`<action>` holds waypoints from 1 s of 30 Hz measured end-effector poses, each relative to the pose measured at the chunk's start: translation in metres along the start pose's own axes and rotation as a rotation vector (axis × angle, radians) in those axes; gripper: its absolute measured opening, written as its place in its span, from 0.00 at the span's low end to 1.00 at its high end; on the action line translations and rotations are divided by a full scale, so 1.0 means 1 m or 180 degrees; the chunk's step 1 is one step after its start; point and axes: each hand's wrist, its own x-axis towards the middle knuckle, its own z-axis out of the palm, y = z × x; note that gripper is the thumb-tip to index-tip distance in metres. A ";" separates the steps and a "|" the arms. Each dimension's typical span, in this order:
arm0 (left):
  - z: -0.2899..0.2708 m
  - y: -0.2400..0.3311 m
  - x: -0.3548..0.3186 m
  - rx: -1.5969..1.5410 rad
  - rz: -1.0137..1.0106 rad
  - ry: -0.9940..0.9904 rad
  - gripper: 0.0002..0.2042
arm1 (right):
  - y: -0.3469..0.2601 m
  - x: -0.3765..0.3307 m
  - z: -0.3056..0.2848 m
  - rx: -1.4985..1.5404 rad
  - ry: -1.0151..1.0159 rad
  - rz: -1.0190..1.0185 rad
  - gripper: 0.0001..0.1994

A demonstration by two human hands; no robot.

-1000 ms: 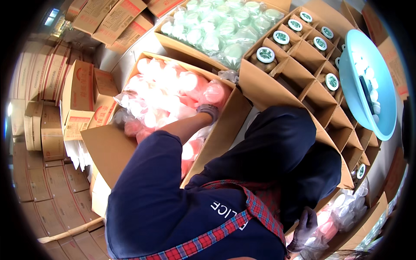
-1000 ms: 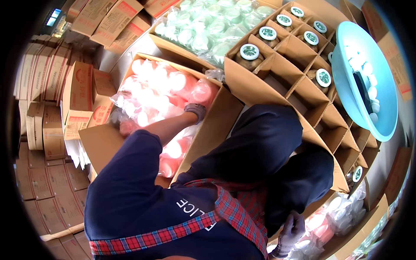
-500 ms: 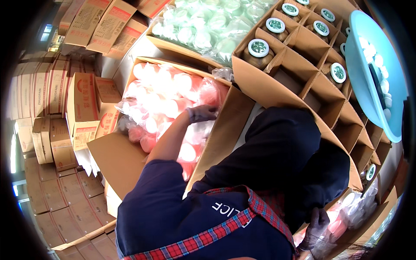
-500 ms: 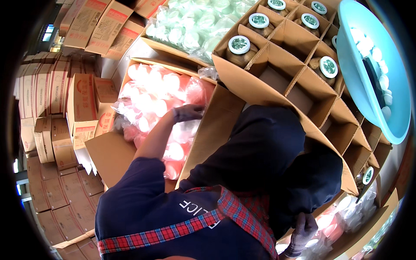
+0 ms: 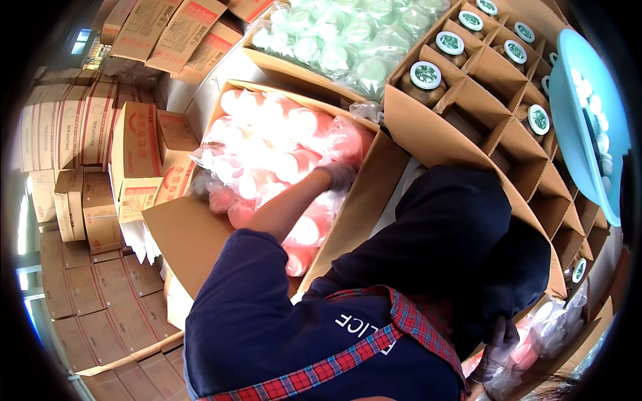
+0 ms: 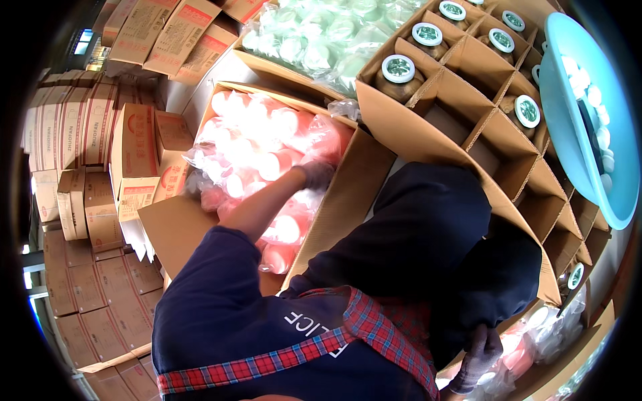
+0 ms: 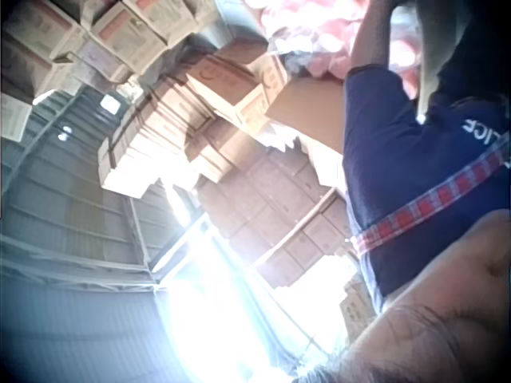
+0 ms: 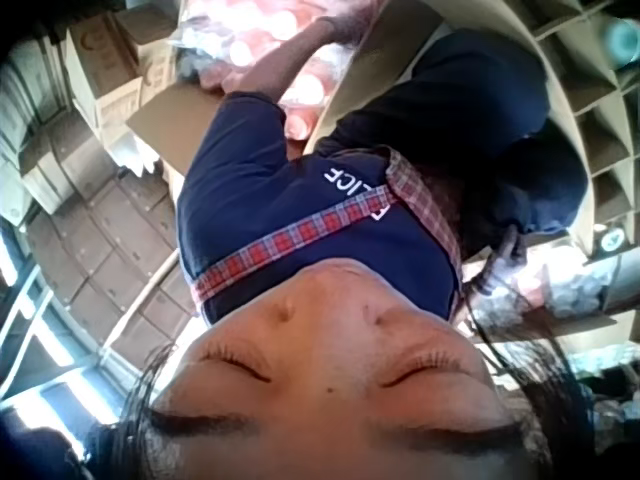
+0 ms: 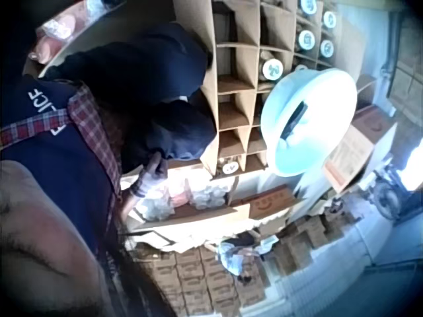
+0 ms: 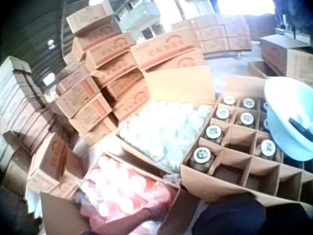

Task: The person assembles thermos bottles by hand, picking up pink and white bodies, inserting internal components, and screwing on lids. They then wrap the assembled units in plastic bags and place them into cardboard boxes.

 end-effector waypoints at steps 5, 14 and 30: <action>-0.083 0.000 -0.062 -0.3058 -0.0555 -0.0114 0.28 | 0.001 -0.007 0.000 -0.0182 0.0052 -0.0262 0.16; 0.061 -0.069 -0.060 0.1908 -0.1290 0.1232 0.07 | 0.003 0.009 0.002 -0.0070 0.0027 -0.0192 0.19; -0.102 -0.027 -0.221 -0.0102 -0.2180 0.1430 0.25 | 0.013 -0.015 0.007 -0.0075 0.0265 -0.0808 0.14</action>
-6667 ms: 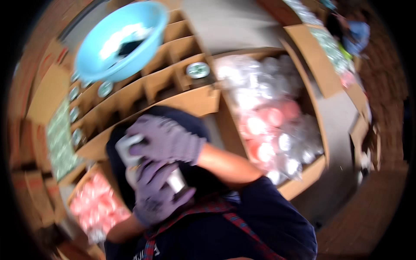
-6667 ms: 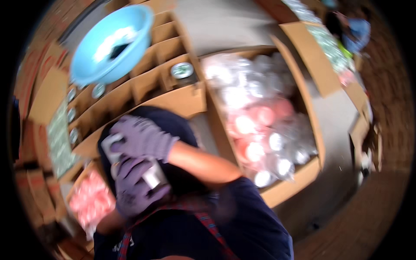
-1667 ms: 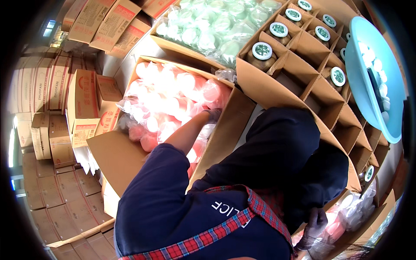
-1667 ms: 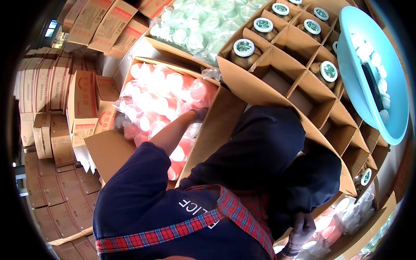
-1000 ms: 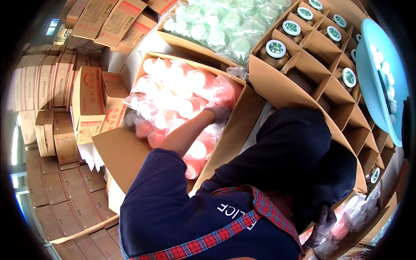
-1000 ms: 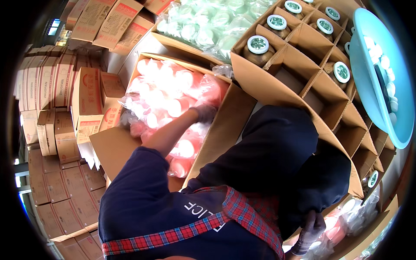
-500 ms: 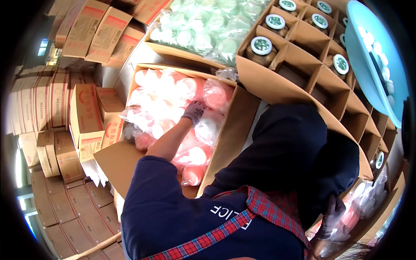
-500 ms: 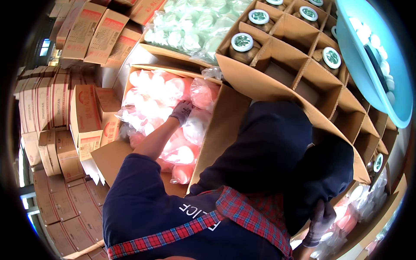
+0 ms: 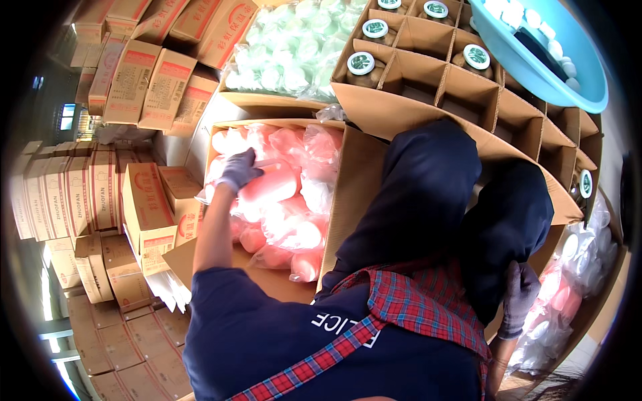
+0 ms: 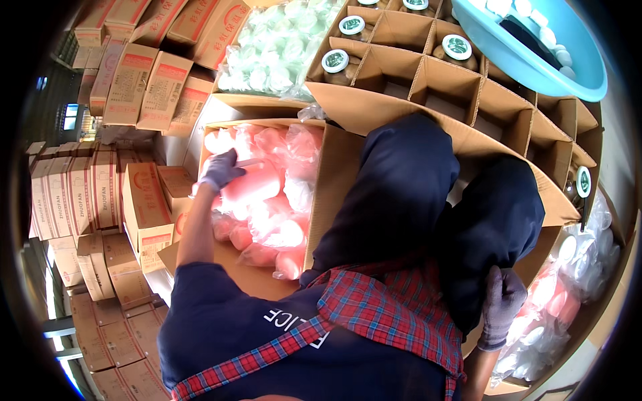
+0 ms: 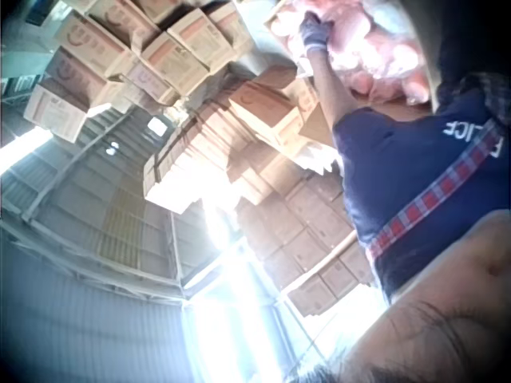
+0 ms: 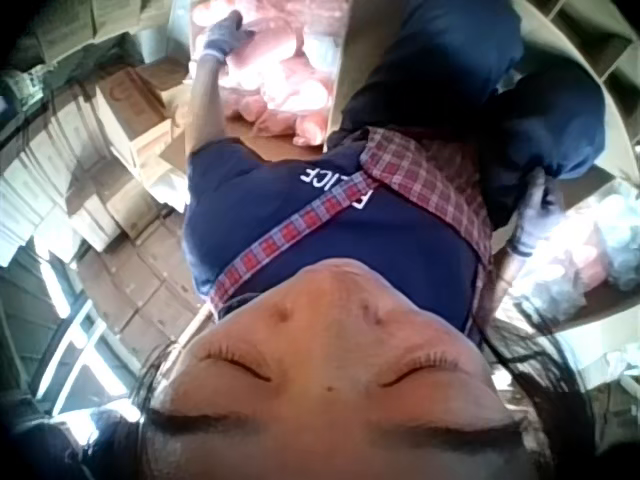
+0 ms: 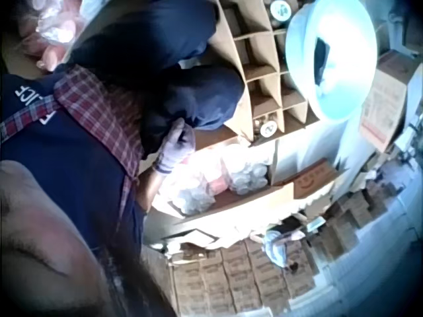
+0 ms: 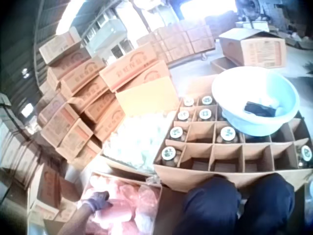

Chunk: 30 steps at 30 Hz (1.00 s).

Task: The person assembles thermos bottles by hand, picking up pink and white bodies, inserting internal components, and screwing on lids. They then wrap the assembled units in plastic bags and place them into cardboard boxes.

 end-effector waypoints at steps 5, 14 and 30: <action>-0.122 0.087 -0.115 -0.2407 0.0473 0.1855 0.20 | -0.053 0.004 0.009 -0.0053 0.0202 -0.1373 0.13; -0.031 0.357 -0.069 -0.3614 0.2411 -0.0346 0.13 | -0.133 0.059 -0.028 0.0038 0.0894 -0.2939 0.26; -0.102 0.417 -0.050 -0.5015 0.3170 -0.0256 0.36 | -0.068 0.060 -0.020 -0.0396 0.1141 -0.2219 0.35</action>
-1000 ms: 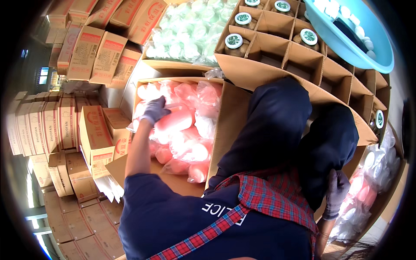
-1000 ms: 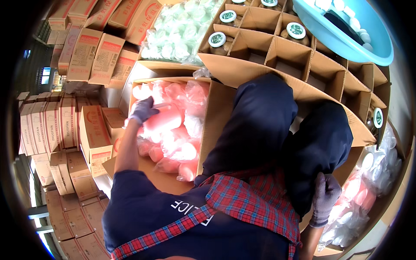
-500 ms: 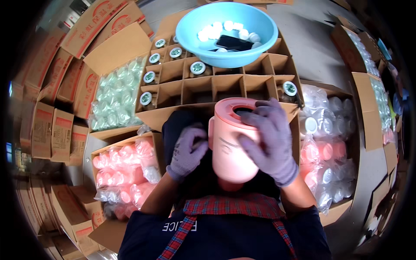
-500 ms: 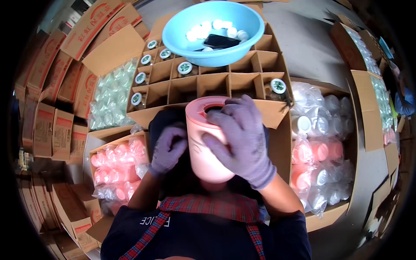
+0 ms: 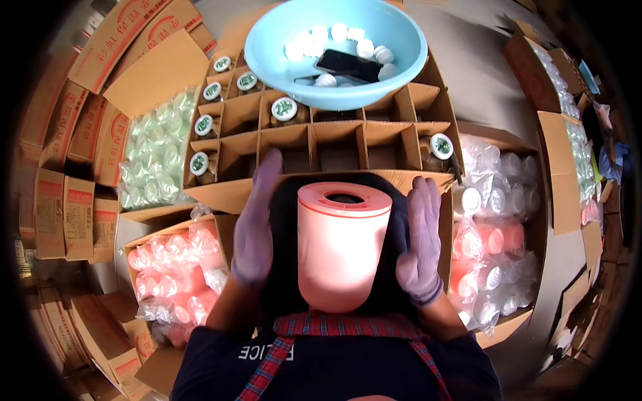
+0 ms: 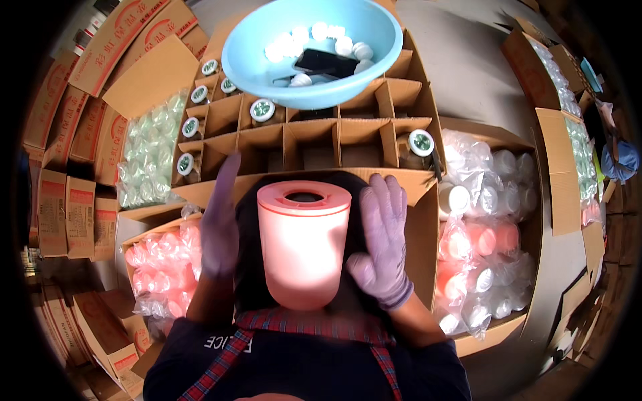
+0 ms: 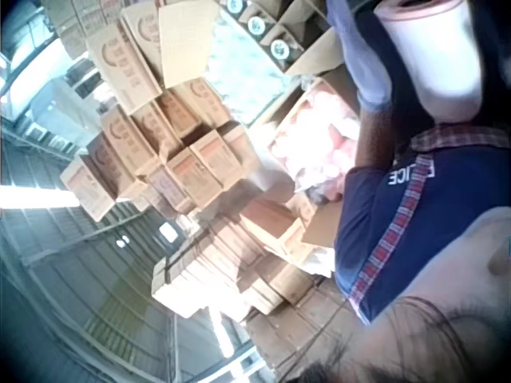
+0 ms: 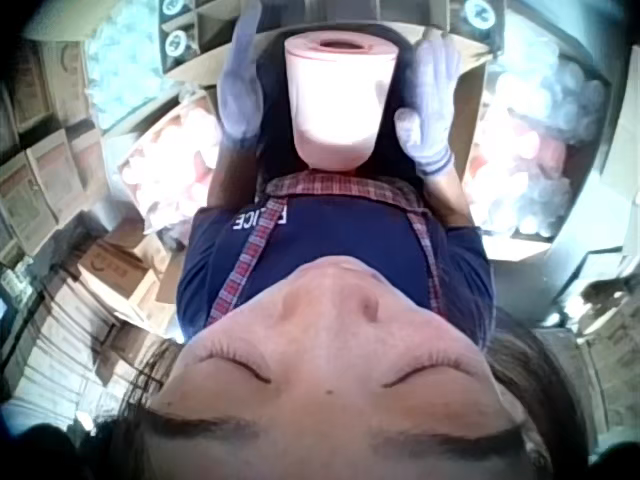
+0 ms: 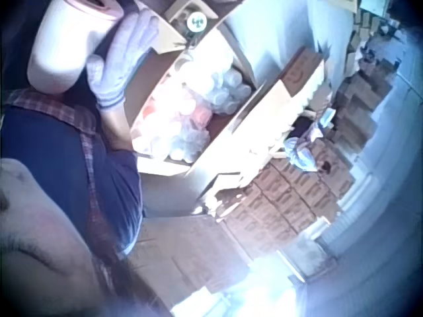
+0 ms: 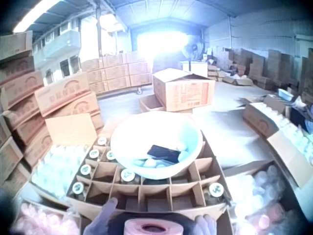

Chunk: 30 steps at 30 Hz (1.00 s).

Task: The person assembles thermos bottles by hand, picking up pink and white bodies, inserting internal components, and screwing on lids. They then wrap the assembled units in plastic bags and place them into cardboard boxes.

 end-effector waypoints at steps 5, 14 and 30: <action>-0.007 -0.002 -0.004 0.0400 0.1668 -0.1680 0.36 | 0.043 -0.010 0.024 0.0387 -0.0713 0.0857 0.28; -0.023 0.014 0.014 0.1375 0.1510 -0.1139 0.43 | 0.016 0.012 0.027 0.0958 0.0021 0.0338 0.37; -0.008 0.026 0.048 -0.1237 -0.0520 0.0256 0.34 | 0.004 0.179 0.070 0.0967 0.0026 0.0307 0.17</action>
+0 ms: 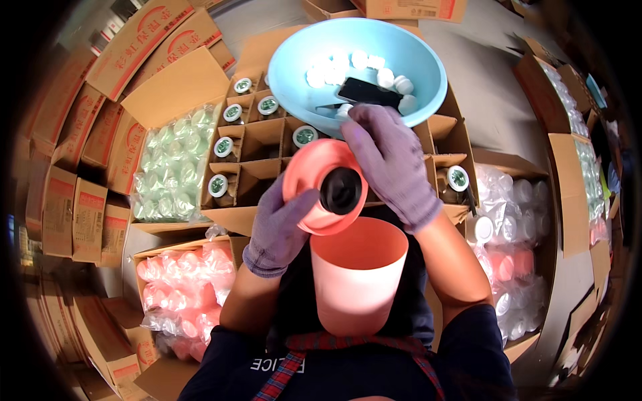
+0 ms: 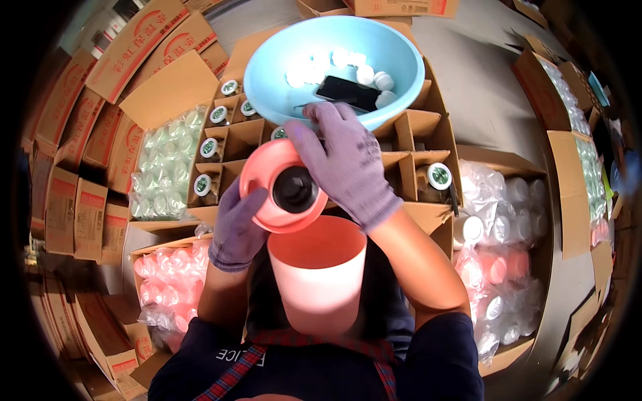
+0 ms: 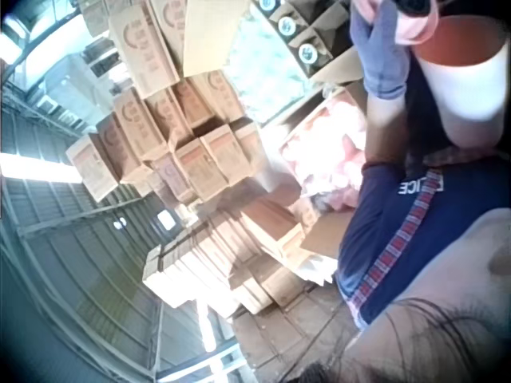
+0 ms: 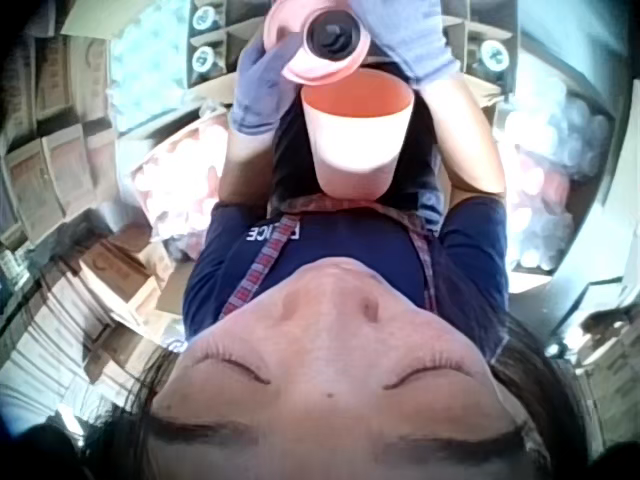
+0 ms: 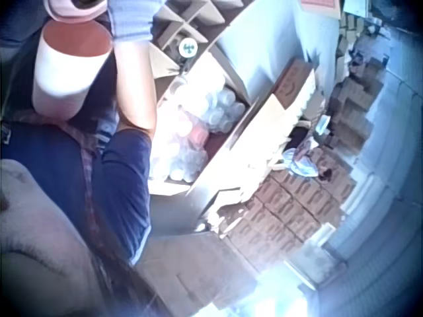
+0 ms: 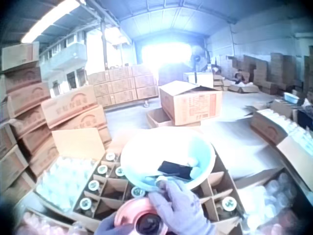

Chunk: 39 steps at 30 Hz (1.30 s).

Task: The person assembles thermos bottles by hand, picking up pink and white bodies, inserting internal components, and screwing on lids. They then wrap the assembled units in plastic bags and place them into cardboard boxes.

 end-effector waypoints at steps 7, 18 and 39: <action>0.017 0.005 -0.018 0.0605 0.1274 0.0513 0.32 | -0.036 -0.011 -0.024 -0.0273 -0.1834 0.0473 0.31; 0.011 0.007 -0.026 0.0826 0.1516 0.0353 0.36 | -0.051 -0.026 -0.013 -0.0011 -0.1531 0.0357 0.34; -0.195 0.027 -0.006 0.6280 0.1769 0.3014 0.44 | -0.008 -0.141 -0.055 0.0870 -0.0704 0.0266 0.23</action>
